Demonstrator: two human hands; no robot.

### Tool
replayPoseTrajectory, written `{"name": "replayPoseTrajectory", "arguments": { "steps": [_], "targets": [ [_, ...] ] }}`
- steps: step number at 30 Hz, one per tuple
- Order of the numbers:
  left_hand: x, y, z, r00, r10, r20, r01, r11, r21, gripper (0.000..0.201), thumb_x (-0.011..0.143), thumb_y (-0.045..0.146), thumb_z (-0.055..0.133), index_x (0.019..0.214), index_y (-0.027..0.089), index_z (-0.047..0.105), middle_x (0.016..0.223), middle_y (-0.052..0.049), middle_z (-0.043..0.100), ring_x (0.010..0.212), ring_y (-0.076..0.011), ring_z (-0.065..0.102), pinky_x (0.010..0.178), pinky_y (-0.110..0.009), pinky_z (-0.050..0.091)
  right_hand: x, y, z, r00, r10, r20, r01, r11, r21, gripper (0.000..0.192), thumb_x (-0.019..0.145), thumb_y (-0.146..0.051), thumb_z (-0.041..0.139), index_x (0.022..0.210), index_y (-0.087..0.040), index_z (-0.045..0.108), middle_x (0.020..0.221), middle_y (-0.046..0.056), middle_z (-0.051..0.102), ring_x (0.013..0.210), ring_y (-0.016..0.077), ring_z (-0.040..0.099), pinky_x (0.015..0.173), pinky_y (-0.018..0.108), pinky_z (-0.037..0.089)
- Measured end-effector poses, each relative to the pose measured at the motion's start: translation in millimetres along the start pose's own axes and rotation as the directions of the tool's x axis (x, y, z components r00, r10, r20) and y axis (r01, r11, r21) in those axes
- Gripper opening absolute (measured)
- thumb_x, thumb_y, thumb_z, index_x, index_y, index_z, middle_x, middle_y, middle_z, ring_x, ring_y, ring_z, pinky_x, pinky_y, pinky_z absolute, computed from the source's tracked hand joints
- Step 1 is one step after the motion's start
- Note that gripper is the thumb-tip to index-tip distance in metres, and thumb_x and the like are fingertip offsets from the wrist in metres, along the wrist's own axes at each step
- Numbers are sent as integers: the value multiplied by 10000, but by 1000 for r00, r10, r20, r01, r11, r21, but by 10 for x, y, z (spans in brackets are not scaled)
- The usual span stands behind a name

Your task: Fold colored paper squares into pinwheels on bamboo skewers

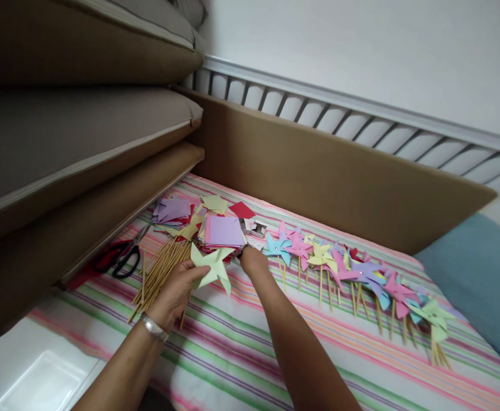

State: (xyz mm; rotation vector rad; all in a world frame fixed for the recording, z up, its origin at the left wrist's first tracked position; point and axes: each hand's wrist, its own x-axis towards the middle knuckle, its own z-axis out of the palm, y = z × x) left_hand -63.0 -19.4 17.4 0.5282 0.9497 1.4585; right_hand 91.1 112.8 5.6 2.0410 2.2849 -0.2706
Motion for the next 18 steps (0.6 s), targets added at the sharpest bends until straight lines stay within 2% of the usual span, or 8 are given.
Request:
{"name": "replayPoseTrajectory", "arguments": {
  "steps": [5,8,10,13,15,18],
  "targets": [
    [-6,25,31,1000,-13,-14,13,1000,-15,220,572,196,736,782,133,729,733,-58,733,647,-155,641,662,-246,448,-80,122,-118,997,28,-75,-16,988,156,213,768,-334,542,868,-187,659,872,106,704,815,238,642,593,262,390],
    [-6,39,39,999,-21,-40,20,1000,-7,226,558,192,744,776,134,727,737,-56,733,637,-150,634,647,-242,441,-362,268,-119,989,68,-132,-30,962,271,227,818,-328,463,817,-176,631,778,72,691,733,185,626,582,241,379],
    [-1,25,38,999,-19,-39,19,1000,3,232,555,199,749,776,131,725,745,-59,733,650,-153,635,658,-246,442,-641,346,-13,989,64,-135,-13,937,350,236,823,-343,453,771,-181,617,720,38,679,672,151,612,573,223,383],
    [2,-20,47,1000,-19,-9,19,999,31,223,575,208,742,784,132,722,731,-52,730,654,-148,631,665,-245,441,-1019,396,237,996,46,-81,-4,893,450,183,765,-321,528,668,-188,610,602,-4,644,566,132,582,514,210,371],
    [-3,-50,73,1000,-26,9,25,998,55,230,588,210,736,804,134,720,732,-45,730,655,-142,630,665,-239,439,-1150,416,358,998,31,-62,5,864,504,170,747,-292,543,633,-193,622,597,-11,642,579,134,584,527,212,380],
    [-8,-85,142,999,-31,-19,32,997,64,252,557,203,755,796,135,718,734,-39,731,660,-143,632,677,-240,443,-1177,499,381,998,19,-66,23,820,572,186,769,-273,514,679,-202,661,660,-7,665,633,138,598,587,223,409]
  ]
}}
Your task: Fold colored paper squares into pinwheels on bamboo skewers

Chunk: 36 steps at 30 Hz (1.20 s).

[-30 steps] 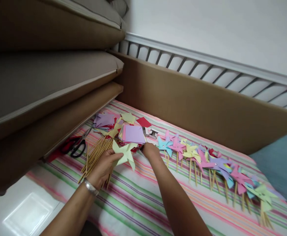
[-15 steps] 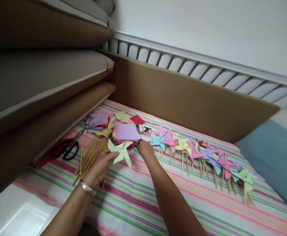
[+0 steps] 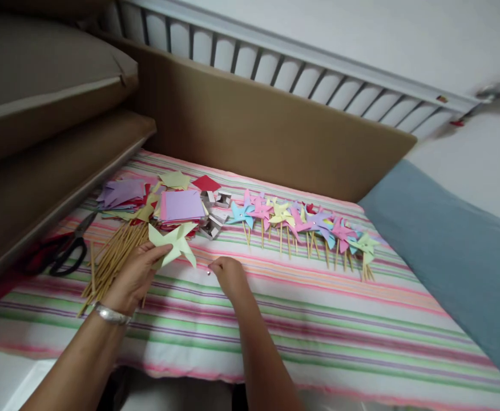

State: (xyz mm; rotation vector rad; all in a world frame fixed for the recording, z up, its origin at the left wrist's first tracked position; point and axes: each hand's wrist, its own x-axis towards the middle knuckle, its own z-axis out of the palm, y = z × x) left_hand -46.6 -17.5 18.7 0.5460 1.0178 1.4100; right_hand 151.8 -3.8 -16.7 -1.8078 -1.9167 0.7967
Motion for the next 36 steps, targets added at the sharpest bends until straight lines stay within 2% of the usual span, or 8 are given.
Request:
{"name": "replayPoseTrajectory", "arguments": {
  "steps": [3,6,11,16,23,27,30,36],
  "targets": [
    [13,-24,91,999,-20,-37,20,1000,-3,284,527,200,772,796,131,717,735,-40,732,678,-152,638,698,-249,451,12,65,-142,999,8,-44,-5,998,62,206,804,-270,483,798,-209,679,775,7,686,707,145,611,662,240,434],
    [42,-54,184,998,-34,-43,34,999,-4,288,518,196,777,789,125,711,731,-39,730,684,-149,640,711,-247,458,-63,106,-213,996,-79,-27,81,992,95,170,791,-219,526,825,-229,693,841,5,681,769,145,611,727,245,440],
    [97,-113,316,999,-37,-28,36,999,-33,210,506,172,781,695,128,702,658,-20,712,624,-132,627,678,-236,472,-156,67,-96,969,-244,34,246,967,-66,210,782,-146,577,913,-250,703,927,24,664,920,181,570,829,282,419],
    [144,-156,387,998,-58,-31,58,998,-14,192,507,165,786,674,131,699,648,-21,710,608,-126,628,642,-216,487,-38,-16,-23,973,-219,74,231,942,-244,166,800,-208,581,913,-216,702,926,66,645,931,217,556,809,311,408],
    [197,-198,388,994,-98,-55,100,995,22,178,511,133,775,670,151,696,671,15,720,619,-108,633,601,-160,497,28,-27,1,977,-207,54,213,925,-313,162,818,-290,565,850,-210,701,855,62,657,846,200,581,733,290,404],
    [205,-161,362,982,-174,-70,180,980,88,142,549,147,744,676,195,703,690,38,731,619,-132,634,589,-192,514,53,-6,37,972,-234,31,229,904,-361,205,813,-353,563,882,-210,693,846,55,664,813,208,591,694,293,414],
    [172,-89,349,964,-251,-88,260,957,124,155,578,100,692,670,225,702,703,74,734,659,-126,633,607,-183,504,69,-15,26,972,-231,53,234,904,-359,168,805,-314,561,837,-214,693,841,40,673,814,202,600,710,288,415],
    [129,-90,274,976,-204,-75,213,968,135,153,586,97,701,684,214,697,686,78,723,663,-103,621,619,-162,492,90,-32,-75,976,-207,69,218,925,-311,126,758,-199,582,788,-223,702,826,8,689,783,164,613,672,237,410]
  ]
}}
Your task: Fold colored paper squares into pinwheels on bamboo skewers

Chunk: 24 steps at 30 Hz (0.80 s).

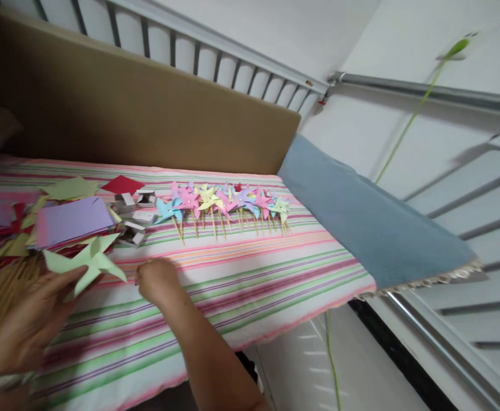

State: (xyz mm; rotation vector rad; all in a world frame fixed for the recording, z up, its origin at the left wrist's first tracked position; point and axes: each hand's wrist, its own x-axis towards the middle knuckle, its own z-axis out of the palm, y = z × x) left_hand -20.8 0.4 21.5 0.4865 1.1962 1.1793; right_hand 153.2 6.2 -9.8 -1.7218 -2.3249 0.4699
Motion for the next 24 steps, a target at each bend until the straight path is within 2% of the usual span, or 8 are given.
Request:
{"name": "replayPoseTrajectory", "arguments": {
  "steps": [2,4,6,9,12,17,24],
  "targets": [
    [8,-39,-35,996,93,6,-93,995,-43,147,551,135,737,681,188,693,686,37,721,637,-120,628,604,-190,501,-13,35,-42,999,28,-24,-28,999,27,190,803,-184,527,882,-210,698,874,38,679,811,172,608,665,245,412],
    [11,-59,-68,993,116,-6,-116,991,-73,192,492,153,773,661,160,682,669,4,712,609,-125,628,583,-196,493,-41,73,-77,996,51,-68,-46,996,71,252,841,-174,479,1004,-208,668,949,55,660,876,168,595,716,248,415],
    [8,-55,-90,991,126,-31,-129,988,-82,237,456,168,791,660,144,672,651,1,704,588,-120,622,580,-197,483,-86,98,-95,986,121,-116,-97,976,196,211,829,-170,511,912,-227,696,898,28,659,824,145,598,723,233,421],
    [-9,-22,-102,988,149,-45,-153,984,-95,246,454,189,792,658,131,666,658,-10,705,625,-133,631,619,-219,484,-174,83,-77,996,30,-86,-4,956,295,178,807,-159,553,832,-234,712,839,9,666,815,142,594,745,235,427],
    [-20,-2,-101,984,171,-56,-177,977,-123,258,455,190,786,678,126,671,668,-19,706,677,-155,641,666,-244,491,-232,24,-16,997,-28,-71,46,966,255,177,792,-142,576,846,-236,715,863,15,678,871,163,577,803,265,419],
    [5,-25,-100,986,155,-66,-162,980,-112,296,454,204,781,719,118,679,671,-26,706,649,-159,637,660,-261,495,-170,-32,65,998,-3,-55,9,993,117,205,780,-146,602,936,-235,700,933,37,676,934,190,554,825,295,403],
    [29,-44,-63,987,147,-62,-153,981,-117,271,464,190,782,709,123,688,653,-14,703,616,-138,624,663,-250,479,-31,-47,79,999,44,-30,-41,995,86,137,794,-182,585,800,-224,715,863,36,678,875,188,564,741,271,401]
  ]
}}
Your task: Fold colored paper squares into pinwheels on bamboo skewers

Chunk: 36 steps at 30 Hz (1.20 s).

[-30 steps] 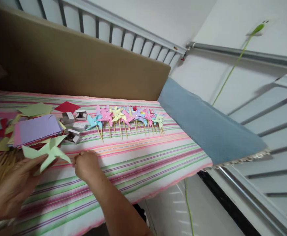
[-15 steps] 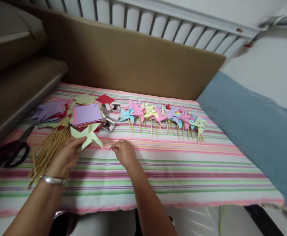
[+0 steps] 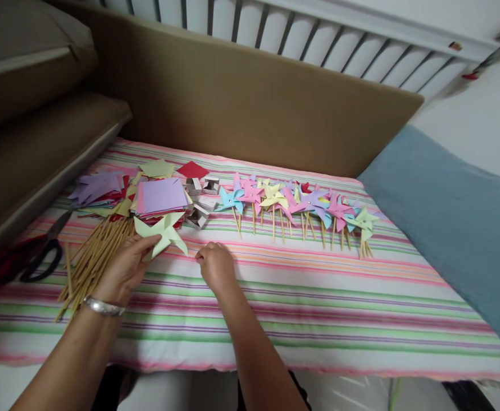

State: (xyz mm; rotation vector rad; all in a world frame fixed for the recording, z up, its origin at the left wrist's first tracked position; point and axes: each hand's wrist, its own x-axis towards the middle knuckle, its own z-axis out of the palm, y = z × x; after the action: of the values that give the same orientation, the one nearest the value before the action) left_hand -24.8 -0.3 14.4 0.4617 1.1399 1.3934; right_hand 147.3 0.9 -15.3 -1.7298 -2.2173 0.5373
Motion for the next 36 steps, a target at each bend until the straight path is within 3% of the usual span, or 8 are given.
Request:
{"name": "replayPoseTrajectory", "arguments": {
  "steps": [4,9,16,22,28,36],
  "targets": [
    [4,-9,28,1000,4,8,-4,1000,-10,266,466,190,783,706,124,687,669,-13,707,639,-136,625,681,-243,471,6,51,-23,1000,2,-3,-2,999,49,154,798,-167,566,826,-225,706,856,25,671,852,171,576,704,250,409],
    [19,-6,26,1000,-2,11,2,1000,-14,277,470,193,787,720,126,690,681,-18,711,639,-131,622,657,-232,460,-41,141,-53,995,8,-100,12,980,197,201,814,-131,523,841,-222,700,852,18,661,846,152,589,732,233,426],
    [6,-8,13,1000,-2,11,2,1000,9,287,481,211,783,734,117,686,735,-44,719,688,-160,628,680,-259,461,-19,81,-4,998,-34,-57,37,997,61,201,800,-126,558,877,-224,716,898,34,673,905,176,564,765,256,416],
    [-16,-7,-27,1000,-8,-5,8,1000,5,255,470,190,781,694,120,680,660,-20,704,620,-138,611,647,-242,446,76,37,32,999,-6,-40,5,999,-35,201,806,-150,541,867,-229,716,912,40,670,904,192,560,719,268,401],
    [-29,12,-105,1000,6,18,-6,1000,10,308,471,211,788,745,114,689,732,-43,716,670,-150,618,684,-258,444,115,105,68,993,10,-116,1,995,100,192,772,-116,549,749,-228,703,819,27,658,834,182,571,679,267,396],
    [12,27,-151,999,42,12,-41,999,-15,319,468,235,790,747,111,699,719,-51,718,675,-175,629,695,-279,452,88,152,43,985,-10,-171,40,984,174,195,788,-108,535,831,-202,700,831,40,645,834,174,574,732,274,433]
  ]
}}
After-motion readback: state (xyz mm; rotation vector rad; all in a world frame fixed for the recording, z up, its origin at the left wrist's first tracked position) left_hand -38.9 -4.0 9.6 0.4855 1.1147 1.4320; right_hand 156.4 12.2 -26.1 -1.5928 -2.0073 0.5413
